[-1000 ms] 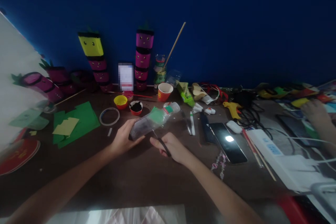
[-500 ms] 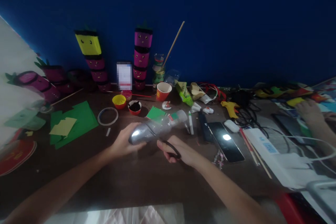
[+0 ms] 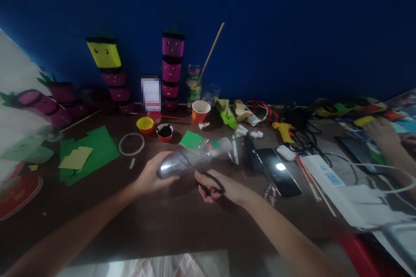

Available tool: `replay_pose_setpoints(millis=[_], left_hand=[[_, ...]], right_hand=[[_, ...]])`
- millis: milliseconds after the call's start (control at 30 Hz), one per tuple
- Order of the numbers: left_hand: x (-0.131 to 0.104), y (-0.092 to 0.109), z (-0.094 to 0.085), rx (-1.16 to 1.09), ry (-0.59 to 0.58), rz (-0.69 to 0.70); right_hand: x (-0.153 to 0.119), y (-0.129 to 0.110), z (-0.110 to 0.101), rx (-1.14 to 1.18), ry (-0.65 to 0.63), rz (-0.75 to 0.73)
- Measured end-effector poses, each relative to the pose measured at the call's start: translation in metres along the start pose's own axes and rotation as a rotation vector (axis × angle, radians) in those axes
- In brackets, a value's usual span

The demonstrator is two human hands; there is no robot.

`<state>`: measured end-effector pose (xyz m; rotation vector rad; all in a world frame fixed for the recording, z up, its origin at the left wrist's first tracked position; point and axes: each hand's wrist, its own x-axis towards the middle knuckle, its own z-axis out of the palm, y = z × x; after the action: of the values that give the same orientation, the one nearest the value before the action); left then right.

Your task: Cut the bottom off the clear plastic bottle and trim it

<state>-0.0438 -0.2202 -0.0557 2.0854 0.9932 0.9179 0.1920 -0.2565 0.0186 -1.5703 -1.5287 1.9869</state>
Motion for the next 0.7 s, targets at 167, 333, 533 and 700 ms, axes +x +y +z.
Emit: replay_pose_setpoints(millis=[167,333,533,700], left_hand=[[0.001,0.000,0.002,0.114,-0.023,0.007],[-0.002,-0.001,0.010,0.310,0.006,-0.039],[-0.004,0.000,0.012,0.427,0.016,0.005],[-0.003,0.001,0.011,0.452,0.031,-0.010]], right_hand=[[0.002,-0.006,0.002,-0.094,0.076,0.147],[0.010,-0.005,0.004,-0.100,0.096,0.165],[0.018,0.009,0.006,-0.119,0.118,0.197],[0.024,0.019,0.010,-0.126,0.130,0.045]])
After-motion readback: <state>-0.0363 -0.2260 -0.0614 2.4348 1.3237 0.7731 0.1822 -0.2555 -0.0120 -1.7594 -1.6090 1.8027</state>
